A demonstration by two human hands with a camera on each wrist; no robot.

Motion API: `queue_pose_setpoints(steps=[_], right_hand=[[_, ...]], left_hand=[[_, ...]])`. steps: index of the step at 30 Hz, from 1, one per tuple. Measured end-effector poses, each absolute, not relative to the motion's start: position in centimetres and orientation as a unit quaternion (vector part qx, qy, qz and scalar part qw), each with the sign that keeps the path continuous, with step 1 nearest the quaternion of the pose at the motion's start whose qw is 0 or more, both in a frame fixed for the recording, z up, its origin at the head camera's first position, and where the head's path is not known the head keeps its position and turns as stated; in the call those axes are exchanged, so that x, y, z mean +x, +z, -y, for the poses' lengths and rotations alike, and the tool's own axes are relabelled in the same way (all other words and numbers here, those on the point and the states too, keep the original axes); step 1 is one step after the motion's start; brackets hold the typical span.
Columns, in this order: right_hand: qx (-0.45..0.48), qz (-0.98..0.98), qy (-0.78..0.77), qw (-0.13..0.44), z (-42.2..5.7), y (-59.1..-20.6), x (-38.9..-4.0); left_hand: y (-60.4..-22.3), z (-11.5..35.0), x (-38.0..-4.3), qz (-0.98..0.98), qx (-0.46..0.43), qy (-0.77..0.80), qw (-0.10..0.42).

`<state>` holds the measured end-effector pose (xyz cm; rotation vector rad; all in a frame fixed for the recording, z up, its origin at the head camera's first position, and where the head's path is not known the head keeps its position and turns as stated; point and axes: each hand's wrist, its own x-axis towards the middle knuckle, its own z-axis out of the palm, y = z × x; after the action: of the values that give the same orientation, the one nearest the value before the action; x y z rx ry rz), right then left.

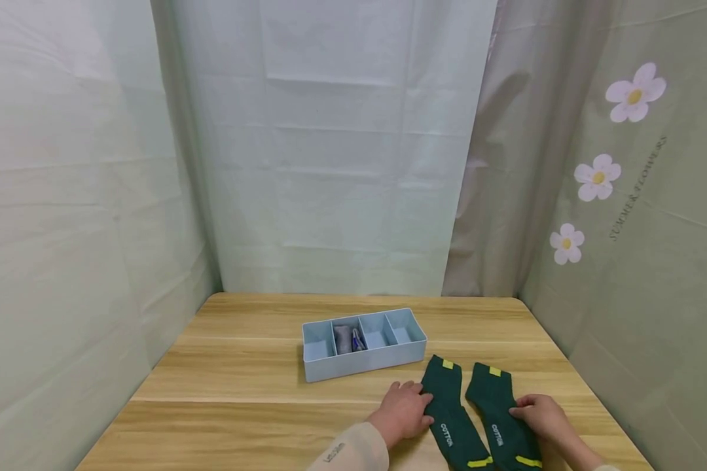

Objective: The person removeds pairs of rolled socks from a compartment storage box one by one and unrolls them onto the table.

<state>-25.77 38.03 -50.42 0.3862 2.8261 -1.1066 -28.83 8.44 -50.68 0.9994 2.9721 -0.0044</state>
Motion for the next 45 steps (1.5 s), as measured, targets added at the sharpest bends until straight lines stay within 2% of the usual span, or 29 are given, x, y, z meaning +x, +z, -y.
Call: queue_pose_setpoints(steps=[8, 16, 26, 36, 45], right_hand=[[0.068, -0.966, -0.249, -0.011, -37.0, -50.3, -25.5], [0.105, -0.972, -0.209, 0.027, -36.7, -49.1, -25.3], [0.088, -0.971, -0.221, 0.014, -36.0, -48.3, -25.8], [0.047, -0.973, -0.224, -0.026, -33.2, -47.1, -27.4], [-0.002, -0.967, -0.245, -0.065, -31.2, -47.2, -29.3]], left_hand=[[-50.3, -8.5, -28.6, -0.946, 0.322, -0.013, 0.021], [-49.9, -8.7, -28.7, -0.947, 0.31, 0.003, 0.08], [-49.7, -8.3, -28.7, -0.944, 0.32, 0.035, 0.067], [-48.9, -6.7, -28.6, -0.944, 0.325, 0.051, 0.026], [-48.5, -3.9, -29.3, -0.947, 0.31, 0.075, 0.032]])
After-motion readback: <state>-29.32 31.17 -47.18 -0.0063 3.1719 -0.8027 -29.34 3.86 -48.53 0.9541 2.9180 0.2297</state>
